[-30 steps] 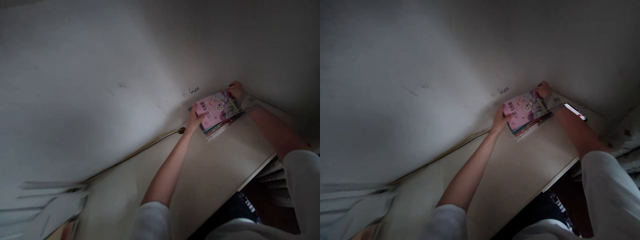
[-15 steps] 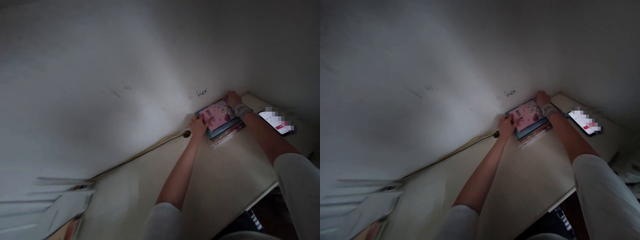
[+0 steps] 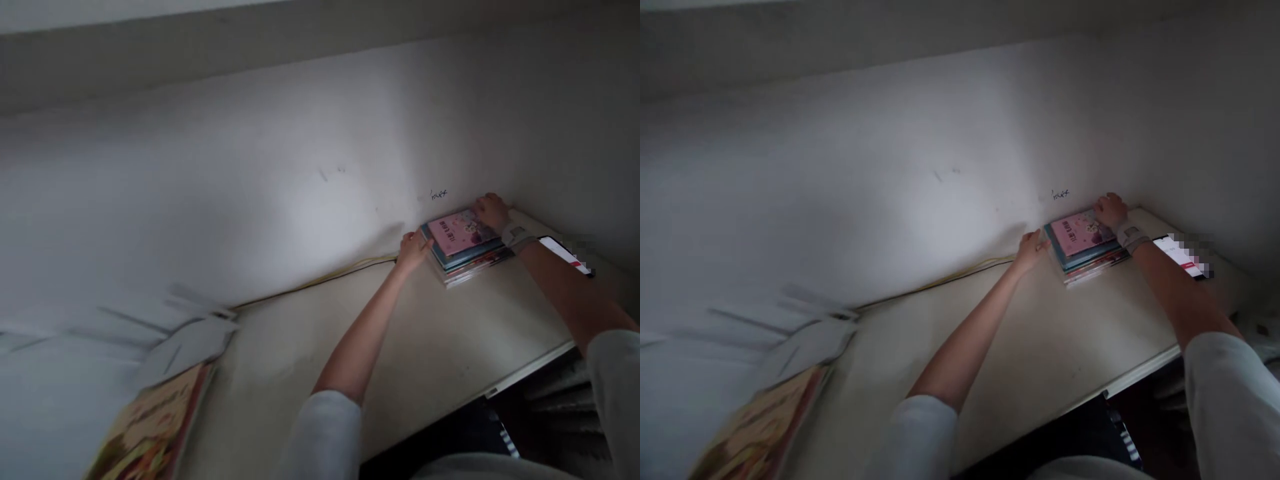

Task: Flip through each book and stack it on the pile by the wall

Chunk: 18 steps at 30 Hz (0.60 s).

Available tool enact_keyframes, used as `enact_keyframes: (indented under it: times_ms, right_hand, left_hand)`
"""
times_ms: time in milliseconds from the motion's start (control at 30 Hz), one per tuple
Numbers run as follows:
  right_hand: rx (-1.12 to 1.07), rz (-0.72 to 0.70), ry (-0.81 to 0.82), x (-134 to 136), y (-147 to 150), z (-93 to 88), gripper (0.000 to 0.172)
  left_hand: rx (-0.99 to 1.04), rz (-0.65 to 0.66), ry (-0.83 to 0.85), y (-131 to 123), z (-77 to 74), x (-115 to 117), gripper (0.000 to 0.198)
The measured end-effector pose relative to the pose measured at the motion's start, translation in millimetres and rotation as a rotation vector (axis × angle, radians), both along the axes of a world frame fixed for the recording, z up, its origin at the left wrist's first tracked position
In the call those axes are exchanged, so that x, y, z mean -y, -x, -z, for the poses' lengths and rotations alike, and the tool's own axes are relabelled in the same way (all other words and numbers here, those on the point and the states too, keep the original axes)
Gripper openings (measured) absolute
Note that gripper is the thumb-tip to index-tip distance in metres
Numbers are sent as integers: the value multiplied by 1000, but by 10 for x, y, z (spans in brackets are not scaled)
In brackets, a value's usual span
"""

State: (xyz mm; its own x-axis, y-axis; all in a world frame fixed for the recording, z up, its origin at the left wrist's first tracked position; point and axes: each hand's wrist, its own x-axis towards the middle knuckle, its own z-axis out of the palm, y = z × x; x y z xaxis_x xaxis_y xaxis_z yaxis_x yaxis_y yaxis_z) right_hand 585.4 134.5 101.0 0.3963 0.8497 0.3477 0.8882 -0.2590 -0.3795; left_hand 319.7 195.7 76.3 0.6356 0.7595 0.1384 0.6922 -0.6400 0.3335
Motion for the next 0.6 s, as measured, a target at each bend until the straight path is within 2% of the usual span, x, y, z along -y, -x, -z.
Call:
enact_keyframes:
  times_ms: [67,133,167,233,300,367,467,600]
  right_hand:
    - [34,-41,-43,190,255,59,38]
    - [56,-171,-80,415,571,203,38]
    - [75,-286,-136,528,738,302,40]
    - [102,-444,-168,730,1073,533,41]
    - [153,-580,-70,867,1400,774,43]
    - [216,-685,58,932,1709,987,45]
    - [284,-761,180,934,2093,1202,47]
    - [320,-724,142,917,2391,1310,47]
  left_hand:
    - [-2,18,4,500,72,166,53]
    - [-61,5,0,1103,176,333,54]
    - [-111,-31,1,1421,228,405,56]
    - [-225,-173,26,2045,320,514,61]
    - [-301,-385,86,2599,393,581,67]
    - [-322,-555,151,3024,461,631,74]
    - [-282,-622,208,3368,568,718,77]
    - [-145,-598,196,3454,671,832,62]
